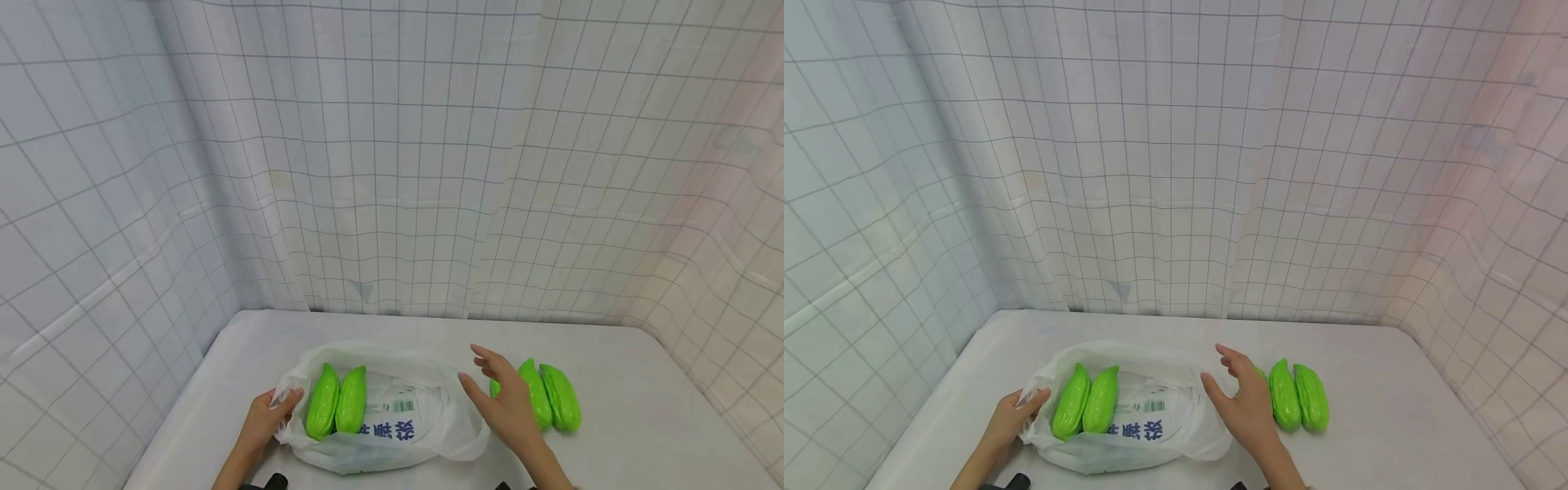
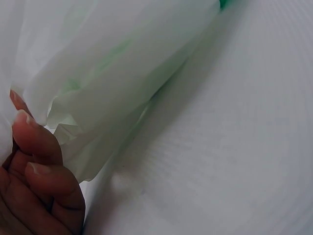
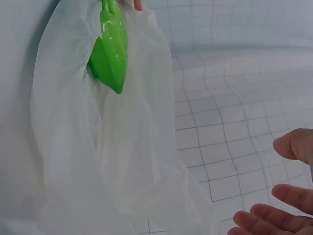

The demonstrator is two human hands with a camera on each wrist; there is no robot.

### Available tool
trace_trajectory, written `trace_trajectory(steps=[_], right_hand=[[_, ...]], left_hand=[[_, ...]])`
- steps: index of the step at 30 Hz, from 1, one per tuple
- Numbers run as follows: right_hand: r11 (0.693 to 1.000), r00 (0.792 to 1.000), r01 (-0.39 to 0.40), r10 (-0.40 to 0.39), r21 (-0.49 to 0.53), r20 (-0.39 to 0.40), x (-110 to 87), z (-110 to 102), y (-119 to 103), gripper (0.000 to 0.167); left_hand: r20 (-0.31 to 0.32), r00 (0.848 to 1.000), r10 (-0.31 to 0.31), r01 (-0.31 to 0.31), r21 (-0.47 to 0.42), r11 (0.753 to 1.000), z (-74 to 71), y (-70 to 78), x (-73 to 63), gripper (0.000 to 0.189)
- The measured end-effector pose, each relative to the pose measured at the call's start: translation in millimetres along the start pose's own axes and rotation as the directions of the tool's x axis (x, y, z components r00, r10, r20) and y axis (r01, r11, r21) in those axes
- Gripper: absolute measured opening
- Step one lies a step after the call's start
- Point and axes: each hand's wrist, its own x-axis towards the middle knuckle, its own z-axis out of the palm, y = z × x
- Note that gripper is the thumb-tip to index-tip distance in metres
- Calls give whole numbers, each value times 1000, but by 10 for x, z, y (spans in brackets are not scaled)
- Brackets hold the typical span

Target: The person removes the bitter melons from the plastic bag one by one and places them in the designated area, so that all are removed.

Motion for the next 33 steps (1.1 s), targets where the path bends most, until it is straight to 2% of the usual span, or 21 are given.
trace_trajectory(steps=[8, 13, 19, 22, 27, 33], right_hand=[[1000, 993, -26, 26, -5, 117, 80, 98, -92, 47], [999, 981, -31, 34, -15, 190, 128, 175, -134, 47], [999, 966, -34, 32, 4, 257, 184, 248, -196, 44], [999, 950, -42, 36, 12, 311, 211, 290, -214, 47], [998, 907, -54, 30, 45, 420, 249, 367, -231, 50], [997, 869, -41, 6, 60, 495, 301, 475, -279, 51]], left_hand=[[5, 1000, -4, 4, -2, 1000, -4, -1, -5, 33], [2, 1000, 14, -14, -4, 1000, 1, 0, -16, 34], [-2, 1000, 2, -2, -5, 1000, 1, -3, 0, 34], [-1, 1000, 0, 0, -6, 1000, 3, 8, -2, 34], [0, 1000, 6, -6, -3, 1000, 6, 26, -25, 34], [-7, 1000, 12, -12, 1, 1000, 9, 19, -36, 35]])
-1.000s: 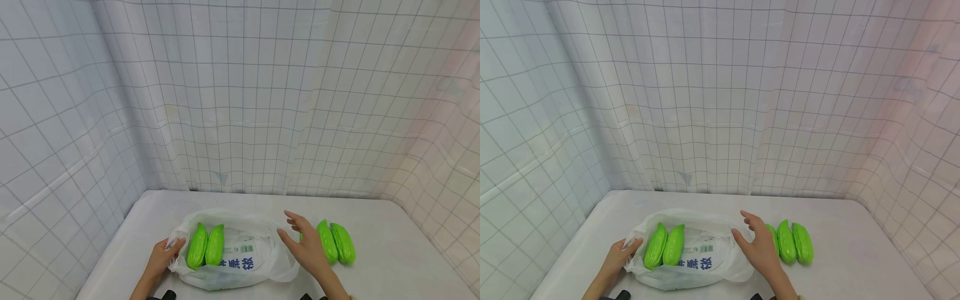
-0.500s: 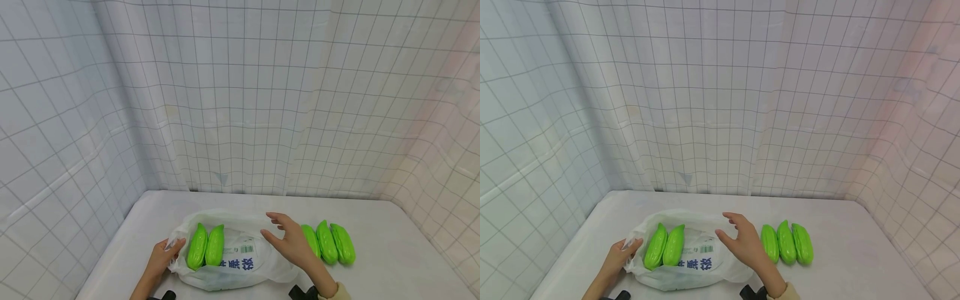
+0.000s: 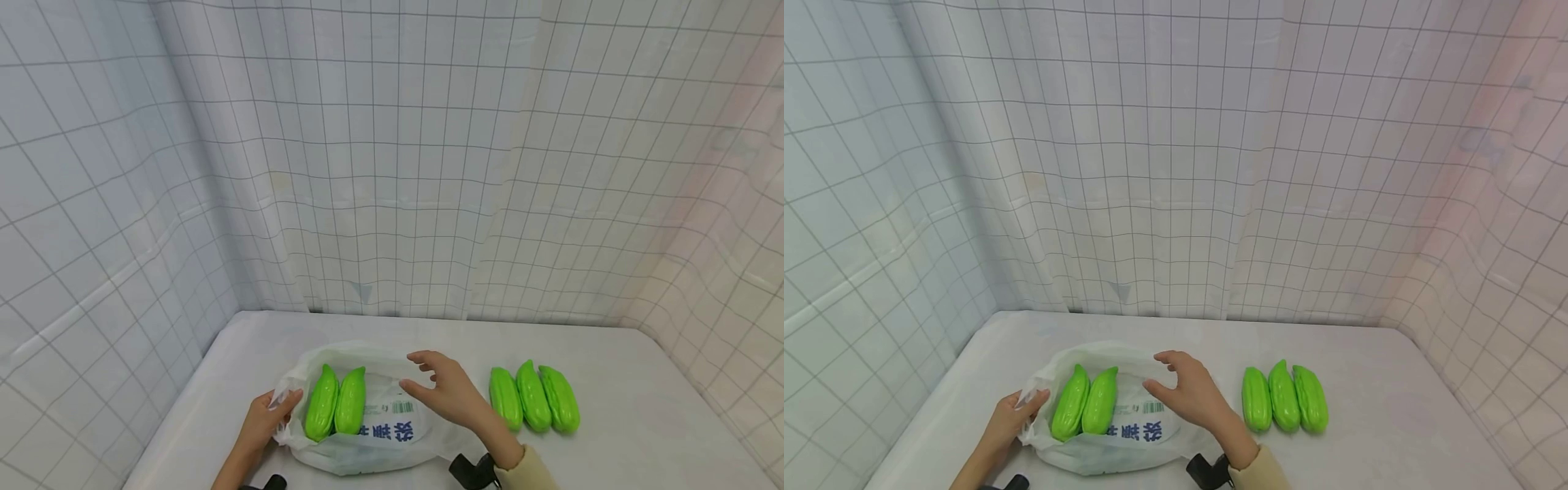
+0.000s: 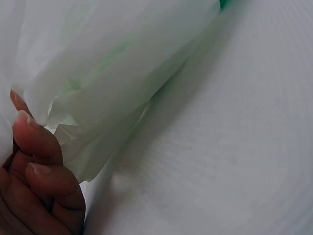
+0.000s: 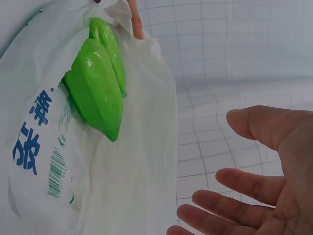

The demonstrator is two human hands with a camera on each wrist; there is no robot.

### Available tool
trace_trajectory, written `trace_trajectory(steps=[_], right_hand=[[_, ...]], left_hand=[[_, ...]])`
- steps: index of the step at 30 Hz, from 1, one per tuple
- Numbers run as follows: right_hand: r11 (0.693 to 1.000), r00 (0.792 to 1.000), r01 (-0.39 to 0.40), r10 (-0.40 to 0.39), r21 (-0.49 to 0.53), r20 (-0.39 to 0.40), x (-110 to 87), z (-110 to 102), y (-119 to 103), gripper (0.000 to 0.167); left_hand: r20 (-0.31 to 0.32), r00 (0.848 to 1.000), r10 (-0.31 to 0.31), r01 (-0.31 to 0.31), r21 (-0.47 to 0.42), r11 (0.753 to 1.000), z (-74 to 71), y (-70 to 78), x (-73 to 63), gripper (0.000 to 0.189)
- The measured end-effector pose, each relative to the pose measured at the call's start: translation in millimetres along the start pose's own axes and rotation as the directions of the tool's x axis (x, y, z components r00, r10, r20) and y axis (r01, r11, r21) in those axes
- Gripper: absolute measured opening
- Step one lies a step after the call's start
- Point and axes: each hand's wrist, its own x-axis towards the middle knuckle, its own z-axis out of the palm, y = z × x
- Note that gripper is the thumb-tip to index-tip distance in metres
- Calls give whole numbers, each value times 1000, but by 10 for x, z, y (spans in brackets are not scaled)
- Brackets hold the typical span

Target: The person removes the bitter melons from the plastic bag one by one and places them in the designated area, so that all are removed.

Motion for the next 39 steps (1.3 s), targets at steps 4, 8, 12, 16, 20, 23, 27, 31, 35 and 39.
trace_trajectory(steps=[4, 8, 12, 16, 20, 23, 27, 31, 35, 39], right_hand=[[1000, 999, 5, -5, -19, 35, 56, 69, -39, 51], [1000, 998, -12, 14, -26, 69, 97, 144, -89, 51], [999, 993, -44, 46, -28, 109, 141, 227, -129, 53], [997, 987, -70, 73, -27, 145, 187, 320, -142, 54], [997, 983, -73, 78, -34, 169, 237, 417, -125, 54], [997, 981, -69, 75, -41, 178, 275, 484, -99, 54], [996, 976, -78, 85, -39, 200, 314, 573, -67, 56], [995, 971, -91, 99, -49, 216, 333, 657, -66, 61], [991, 971, -117, 127, -61, 202, 355, 731, -83, 64], [986, 972, -149, 159, -70, 171, 388, 819, -91, 67]], left_hand=[[-1, 1000, -1, 1, 6, 1000, -9, -18, -3, 35], [6, 1000, 8, -8, 5, 1000, -10, -24, -4, 36], [6, 1000, 7, -7, -2, 1000, -9, -33, -3, 36], [5, 1000, 11, -11, 7, 1000, -6, -43, 6, 36], [0, 1000, 15, -15, 13, 1000, -1, -50, 11, 36], [-1, 1000, 18, -18, 14, 1000, 1, -56, 16, 36], [1, 1000, 25, -25, 13, 1000, 4, -63, 26, 35], [7, 1000, 27, -27, 7, 1000, 4, -69, 33, 35], [11, 999, 34, -34, 1, 999, 2, -64, 31, 35], [11, 999, 31, -30, -4, 1000, -7, -56, 19, 34]])
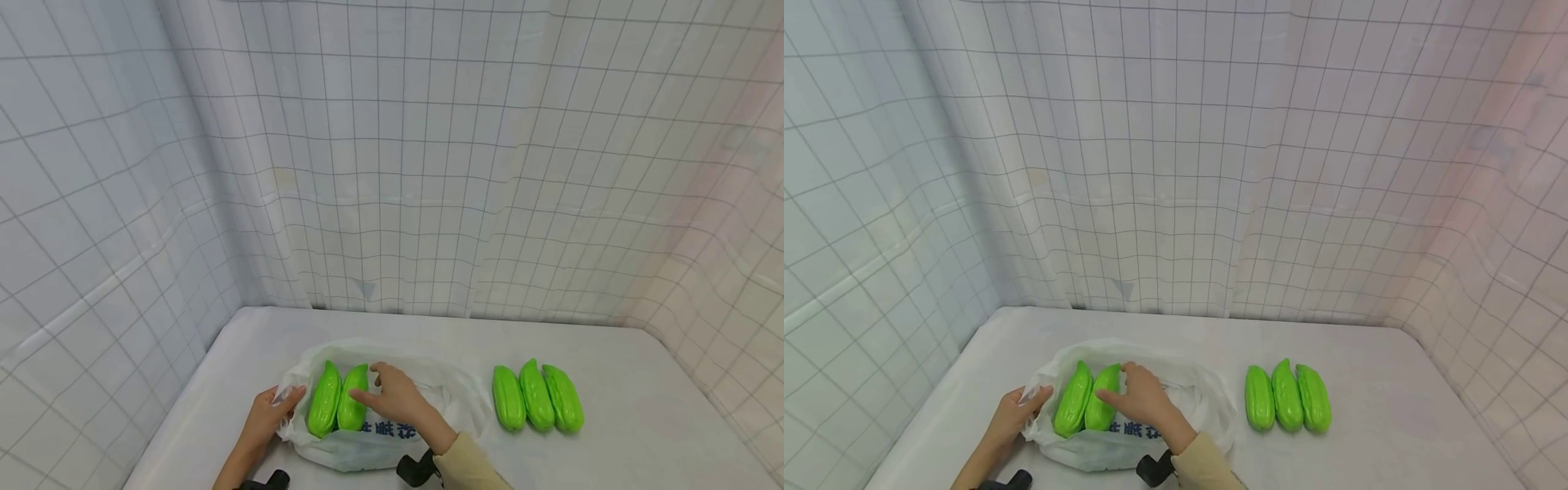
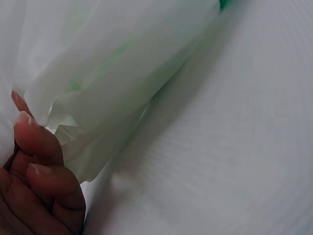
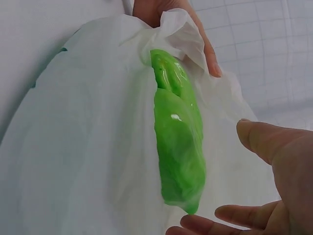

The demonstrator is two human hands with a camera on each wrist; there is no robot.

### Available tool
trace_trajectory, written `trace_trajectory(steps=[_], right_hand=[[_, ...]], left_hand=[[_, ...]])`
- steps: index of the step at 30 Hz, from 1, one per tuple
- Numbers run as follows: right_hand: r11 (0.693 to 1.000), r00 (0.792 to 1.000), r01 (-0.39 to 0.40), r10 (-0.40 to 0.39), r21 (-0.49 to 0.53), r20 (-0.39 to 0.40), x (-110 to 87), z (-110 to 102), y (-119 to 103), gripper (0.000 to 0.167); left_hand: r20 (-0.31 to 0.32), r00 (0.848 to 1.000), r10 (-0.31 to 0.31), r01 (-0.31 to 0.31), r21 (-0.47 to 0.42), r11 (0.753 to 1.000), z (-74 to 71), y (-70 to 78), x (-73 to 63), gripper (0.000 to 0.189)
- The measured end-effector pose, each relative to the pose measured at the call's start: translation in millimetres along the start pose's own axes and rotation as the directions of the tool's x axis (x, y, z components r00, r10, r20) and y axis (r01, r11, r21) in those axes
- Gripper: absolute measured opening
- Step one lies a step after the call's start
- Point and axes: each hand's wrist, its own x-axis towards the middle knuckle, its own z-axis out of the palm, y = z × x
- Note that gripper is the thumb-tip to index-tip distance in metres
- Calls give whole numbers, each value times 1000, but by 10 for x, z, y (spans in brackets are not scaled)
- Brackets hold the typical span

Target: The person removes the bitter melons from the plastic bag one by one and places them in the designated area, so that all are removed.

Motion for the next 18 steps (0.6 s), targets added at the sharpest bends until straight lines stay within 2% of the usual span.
trace_trajectory(steps=[7, 13, 18], right_hand=[[997, 997, -73, 71, -37, -42, 73, 159, -32, 75], [992, 991, -127, 126, -10, -33, 96, 231, -50, 81], [991, 991, -131, 130, -13, -24, 110, 245, -75, 82]], left_hand=[[2, 1000, -16, 16, -5, 1000, -10, 12, 1, 35], [-1, 1000, -6, 6, 10, 1000, -2, -6, 7, 35], [-6, 1000, -8, 8, 16, 1000, 3, -3, 4, 35]])
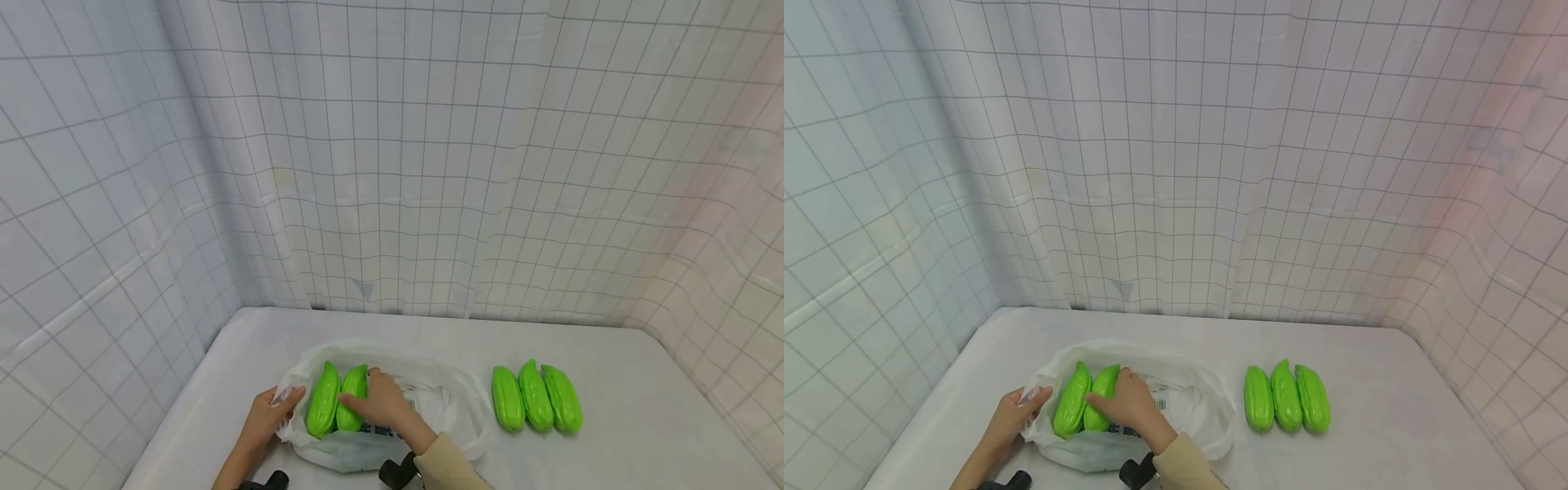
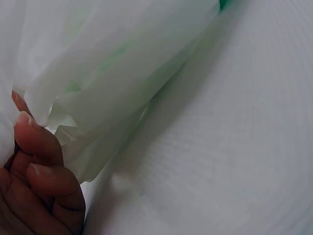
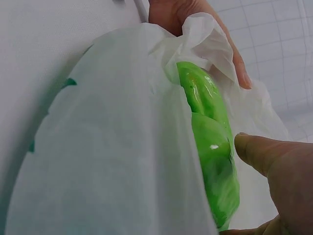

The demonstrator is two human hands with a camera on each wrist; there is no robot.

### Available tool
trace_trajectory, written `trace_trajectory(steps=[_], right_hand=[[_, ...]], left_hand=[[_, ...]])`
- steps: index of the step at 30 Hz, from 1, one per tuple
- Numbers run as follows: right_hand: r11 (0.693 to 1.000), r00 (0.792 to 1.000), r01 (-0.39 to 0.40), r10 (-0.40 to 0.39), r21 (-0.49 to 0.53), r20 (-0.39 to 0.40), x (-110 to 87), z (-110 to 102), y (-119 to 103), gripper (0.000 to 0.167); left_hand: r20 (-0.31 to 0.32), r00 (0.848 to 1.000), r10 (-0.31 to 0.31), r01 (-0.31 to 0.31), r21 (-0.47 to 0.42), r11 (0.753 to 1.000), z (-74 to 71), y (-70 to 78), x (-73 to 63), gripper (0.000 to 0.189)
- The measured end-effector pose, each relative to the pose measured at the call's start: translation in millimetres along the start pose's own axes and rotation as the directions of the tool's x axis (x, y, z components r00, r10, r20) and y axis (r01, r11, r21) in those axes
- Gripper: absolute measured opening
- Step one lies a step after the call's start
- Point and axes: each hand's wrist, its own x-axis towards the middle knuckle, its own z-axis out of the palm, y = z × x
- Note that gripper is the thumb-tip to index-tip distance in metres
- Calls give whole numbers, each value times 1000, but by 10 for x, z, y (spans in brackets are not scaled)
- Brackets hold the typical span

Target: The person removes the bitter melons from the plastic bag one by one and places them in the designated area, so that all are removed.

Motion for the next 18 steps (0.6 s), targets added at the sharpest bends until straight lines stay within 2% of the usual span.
trace_trajectory(steps=[6, 13, 18], right_hand=[[1000, 1000, 11, -11, 27, -9, 13, 40, -5, 82], [995, 1000, -23, 24, 96, -3, 49, 92, -4, 84], [992, 999, -31, 33, 120, -17, 69, 114, 14, 84]], left_hand=[[-2, 1000, -9, 9, 3, 1000, -1, 4, 2, 35], [7, 1000, -31, 31, -5, 1000, 4, -2, 2, 34], [2, 1000, -24, 24, -4, 1000, 3, 2, 9, 34]])
